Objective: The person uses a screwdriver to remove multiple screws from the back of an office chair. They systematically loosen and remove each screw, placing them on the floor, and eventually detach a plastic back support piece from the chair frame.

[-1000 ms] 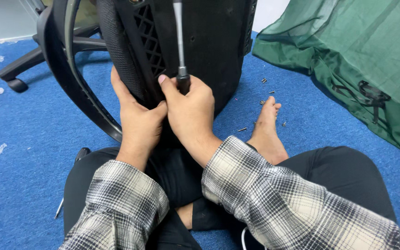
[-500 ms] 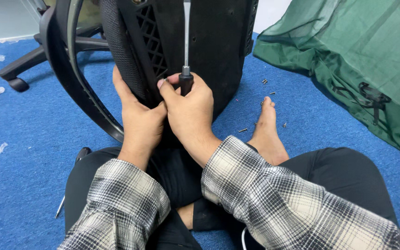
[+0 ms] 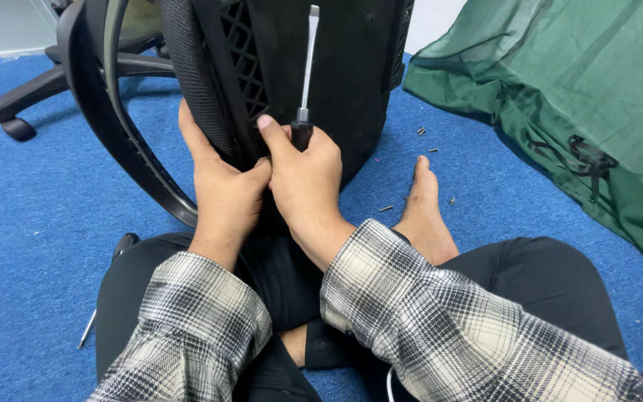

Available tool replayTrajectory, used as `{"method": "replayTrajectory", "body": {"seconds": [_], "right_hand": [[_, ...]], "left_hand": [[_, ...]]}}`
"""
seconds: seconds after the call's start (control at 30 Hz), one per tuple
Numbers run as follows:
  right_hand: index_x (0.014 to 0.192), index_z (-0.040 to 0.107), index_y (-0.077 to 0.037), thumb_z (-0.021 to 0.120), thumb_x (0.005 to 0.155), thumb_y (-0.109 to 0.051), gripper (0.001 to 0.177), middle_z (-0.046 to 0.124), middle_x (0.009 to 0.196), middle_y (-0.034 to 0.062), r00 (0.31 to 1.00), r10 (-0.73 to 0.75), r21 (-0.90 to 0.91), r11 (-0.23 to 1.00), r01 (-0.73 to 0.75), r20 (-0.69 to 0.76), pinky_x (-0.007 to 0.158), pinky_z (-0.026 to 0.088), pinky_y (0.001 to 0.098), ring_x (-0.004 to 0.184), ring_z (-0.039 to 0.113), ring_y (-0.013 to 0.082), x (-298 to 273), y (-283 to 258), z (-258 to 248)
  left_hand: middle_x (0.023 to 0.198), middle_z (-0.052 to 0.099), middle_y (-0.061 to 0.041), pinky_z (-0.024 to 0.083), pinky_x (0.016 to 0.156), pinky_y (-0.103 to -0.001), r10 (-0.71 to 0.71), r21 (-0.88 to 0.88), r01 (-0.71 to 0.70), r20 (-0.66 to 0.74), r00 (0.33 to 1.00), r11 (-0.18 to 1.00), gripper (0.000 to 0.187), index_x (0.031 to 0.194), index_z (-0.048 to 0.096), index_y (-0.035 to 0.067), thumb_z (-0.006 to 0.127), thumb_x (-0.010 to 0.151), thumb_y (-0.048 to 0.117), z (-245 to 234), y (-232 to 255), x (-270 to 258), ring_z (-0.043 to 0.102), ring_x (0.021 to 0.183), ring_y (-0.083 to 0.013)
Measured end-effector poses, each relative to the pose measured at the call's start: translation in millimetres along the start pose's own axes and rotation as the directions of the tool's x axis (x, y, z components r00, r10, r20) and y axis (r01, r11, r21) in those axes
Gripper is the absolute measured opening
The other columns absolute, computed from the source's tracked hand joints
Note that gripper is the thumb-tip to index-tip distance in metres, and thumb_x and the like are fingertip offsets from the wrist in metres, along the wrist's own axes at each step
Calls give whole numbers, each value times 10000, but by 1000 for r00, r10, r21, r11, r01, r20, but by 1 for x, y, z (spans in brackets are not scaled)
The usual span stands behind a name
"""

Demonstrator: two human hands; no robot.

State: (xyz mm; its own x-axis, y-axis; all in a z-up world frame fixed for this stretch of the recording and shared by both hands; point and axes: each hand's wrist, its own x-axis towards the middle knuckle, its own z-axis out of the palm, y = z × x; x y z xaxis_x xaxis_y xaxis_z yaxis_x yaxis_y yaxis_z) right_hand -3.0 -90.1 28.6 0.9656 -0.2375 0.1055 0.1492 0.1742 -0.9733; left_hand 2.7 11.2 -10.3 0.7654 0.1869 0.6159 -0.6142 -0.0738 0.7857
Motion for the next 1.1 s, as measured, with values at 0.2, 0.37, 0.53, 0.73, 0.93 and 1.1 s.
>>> {"method": "replayTrajectory", "body": {"seconds": [0.2,0.37,0.53,0.73,0.93,1.1], "right_hand": [[842,633,-57,822,798,-178,229,596,646,-20,980,-201,-69,977,201,0,489,472,236,543,553,59,0,-1,0],[838,644,-50,782,797,-176,191,611,639,3,986,-168,-52,984,168,16,471,483,229,521,566,73,0,-1,2],[808,651,-40,778,855,-222,227,612,640,3,997,-63,22,998,62,36,440,475,227,505,555,70,-2,-4,0],[824,632,-87,781,805,-199,188,581,592,-15,996,-75,-23,997,76,47,425,476,211,465,544,59,-2,-10,-4],[765,633,-60,778,849,-195,216,585,567,-26,997,-40,37,999,37,63,404,440,220,427,518,59,-1,-10,-4],[728,581,-11,741,929,-234,341,541,538,22,997,21,107,994,-29,68,364,422,249,390,496,89,0,-14,-4]], "left_hand": [[1449,562,-168,560,1097,-352,20,-14,-20,4,1000,1000,1038,1637,103,119,752,858,-105,-1,0,-1,641,1293,-240],[1438,582,-170,558,1094,-356,-2,-31,2,0,1000,1000,1036,1643,106,131,716,845,-120,-1,5,0,654,1277,-257],[1359,593,-161,634,898,-342,-95,-19,95,-13,995,995,1070,1612,100,146,718,779,-117,1,10,-1,686,1163,-255],[1379,609,-177,640,929,-321,-53,-4,53,-3,999,999,1051,1643,96,152,726,848,-125,2,12,-1,706,1170,-248],[1326,619,-158,647,843,-319,-75,-64,75,-2,997,995,1064,1633,100,160,710,812,-134,4,17,-2,712,1091,-225],[1284,627,-149,639,822,-315,-124,-33,123,-15,992,992,1100,1610,100,173,731,761,-128,4,16,-2,709,1044,-222]]}}
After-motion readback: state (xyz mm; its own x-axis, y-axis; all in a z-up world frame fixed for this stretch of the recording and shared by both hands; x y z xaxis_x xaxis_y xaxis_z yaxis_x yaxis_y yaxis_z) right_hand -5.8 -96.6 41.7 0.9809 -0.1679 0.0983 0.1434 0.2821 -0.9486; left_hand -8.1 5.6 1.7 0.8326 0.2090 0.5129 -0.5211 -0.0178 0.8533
